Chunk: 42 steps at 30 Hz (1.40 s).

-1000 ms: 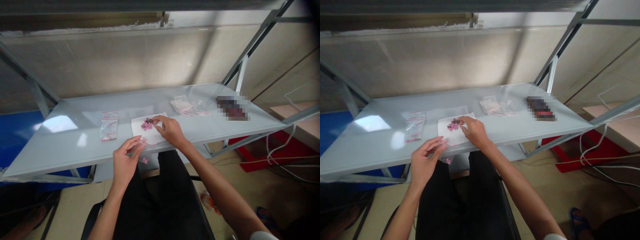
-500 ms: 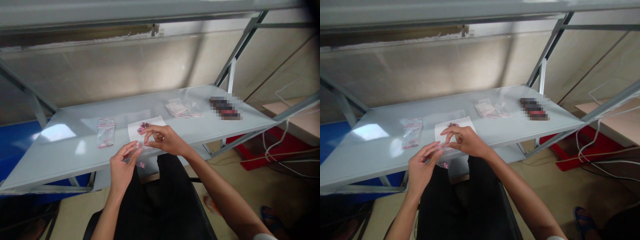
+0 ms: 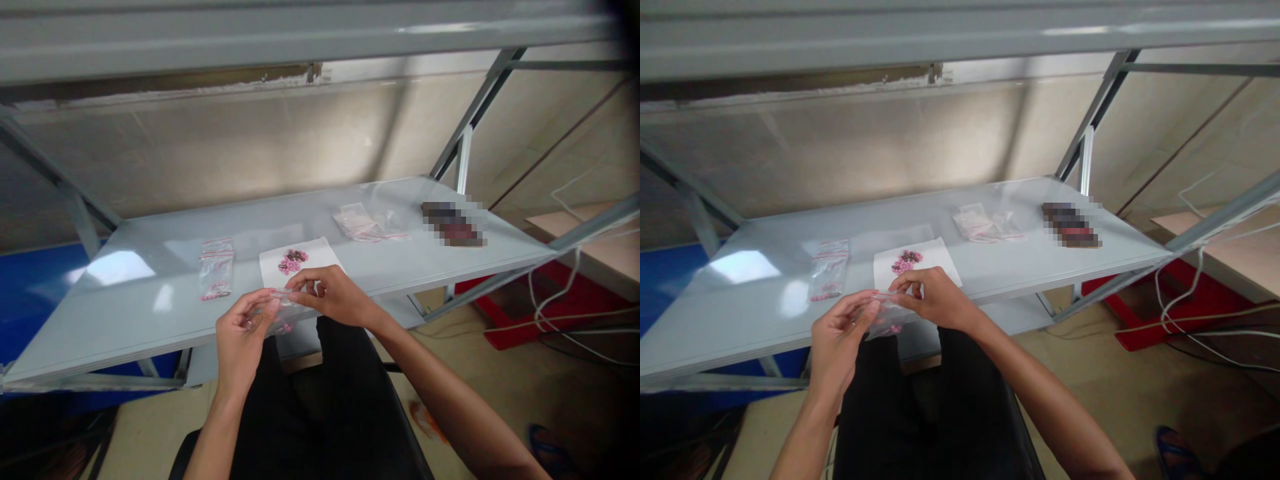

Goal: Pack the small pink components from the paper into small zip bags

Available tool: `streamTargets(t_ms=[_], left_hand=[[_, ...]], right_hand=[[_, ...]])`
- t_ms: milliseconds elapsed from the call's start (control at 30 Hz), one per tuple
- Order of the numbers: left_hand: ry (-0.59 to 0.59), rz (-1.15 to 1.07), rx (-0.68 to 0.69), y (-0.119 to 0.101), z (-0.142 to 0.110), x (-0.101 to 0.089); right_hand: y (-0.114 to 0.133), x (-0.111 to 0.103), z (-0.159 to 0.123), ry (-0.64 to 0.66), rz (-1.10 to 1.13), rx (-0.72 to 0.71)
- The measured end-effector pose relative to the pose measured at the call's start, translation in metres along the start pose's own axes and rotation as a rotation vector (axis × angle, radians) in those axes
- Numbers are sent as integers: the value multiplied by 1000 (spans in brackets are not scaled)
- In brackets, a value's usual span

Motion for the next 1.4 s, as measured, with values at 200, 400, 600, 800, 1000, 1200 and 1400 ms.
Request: streamTargets(t_ms=[200,400,600,800,1000,1200,1400], left_hand=[[8,-17,-15,-7,1,-7],[62,24,-24,-7,0,-3],[80,76,-1,-14,-2,1],[57,179,71,-31,-5,4],[62,149,69,-32,-6,2],[71,129,98,-35,-6,3],[92,125,106,-32,-7,6]], right_hand=[[11,-2,-1,-23,-11,-45],[16,3,-2,-4,-52,-61],[19,12,-3,45,-94,-112],[32,16,-4,40,-72,-203],[25,14,-4,17,-59,-151],[25,8,-6,-25,-38,-135],[36,10,-8,-7,-8,-199]])
Point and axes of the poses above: each hand's wrist, its own z-axis towards the middle knuckle, its own x-axis out of the palm, y = z × x, the point moved 7 cm from there along z, towards the middle knuckle, and after that the axes turned 10 degrees about y, right-handed, at the moved point
